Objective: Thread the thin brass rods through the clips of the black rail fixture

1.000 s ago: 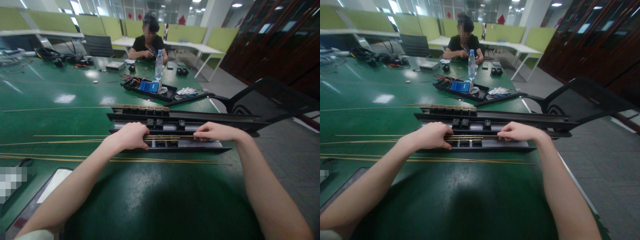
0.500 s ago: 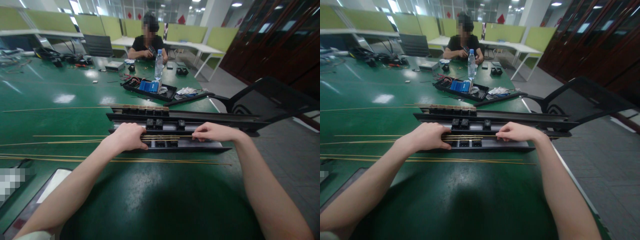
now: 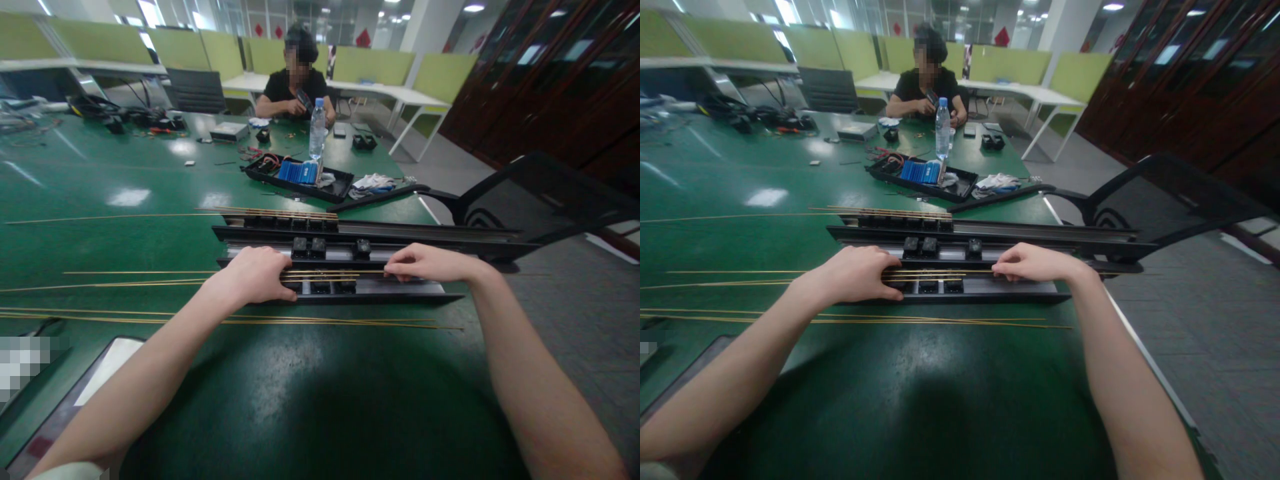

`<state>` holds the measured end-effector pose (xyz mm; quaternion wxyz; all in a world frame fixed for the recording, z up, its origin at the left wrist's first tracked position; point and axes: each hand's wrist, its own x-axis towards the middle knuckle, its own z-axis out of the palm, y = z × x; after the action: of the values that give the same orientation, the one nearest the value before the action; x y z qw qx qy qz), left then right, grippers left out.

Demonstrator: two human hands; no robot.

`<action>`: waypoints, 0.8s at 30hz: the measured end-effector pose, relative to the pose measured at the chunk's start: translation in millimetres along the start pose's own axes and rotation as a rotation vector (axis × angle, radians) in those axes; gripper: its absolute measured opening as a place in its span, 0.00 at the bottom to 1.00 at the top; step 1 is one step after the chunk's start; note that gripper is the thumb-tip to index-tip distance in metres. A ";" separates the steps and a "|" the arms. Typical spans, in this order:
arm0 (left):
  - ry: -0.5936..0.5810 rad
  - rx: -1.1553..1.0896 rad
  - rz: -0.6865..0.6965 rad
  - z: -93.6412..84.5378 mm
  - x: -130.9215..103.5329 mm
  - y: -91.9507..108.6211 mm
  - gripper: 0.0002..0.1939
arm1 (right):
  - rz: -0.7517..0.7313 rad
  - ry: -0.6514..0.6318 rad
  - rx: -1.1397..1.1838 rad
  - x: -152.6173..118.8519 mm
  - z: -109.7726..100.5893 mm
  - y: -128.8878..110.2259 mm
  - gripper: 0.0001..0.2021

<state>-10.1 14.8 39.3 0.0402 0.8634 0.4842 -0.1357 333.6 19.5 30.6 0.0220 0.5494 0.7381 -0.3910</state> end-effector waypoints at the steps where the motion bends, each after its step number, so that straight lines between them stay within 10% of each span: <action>1: -0.002 -0.001 -0.005 0.0 0.0 0.1 0.33 | 0.002 0.004 0.001 -0.1 0.1 -0.1 0.28; 24: 0.004 -0.004 -0.027 3.3 0.7 -2.5 0.35 | -0.077 0.085 0.014 1.4 3.4 -7.1 0.29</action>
<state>-12.5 16.0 36.1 0.0393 0.8571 0.4960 -0.1338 325.8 17.9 31.4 -0.0284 0.5368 0.7563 -0.3728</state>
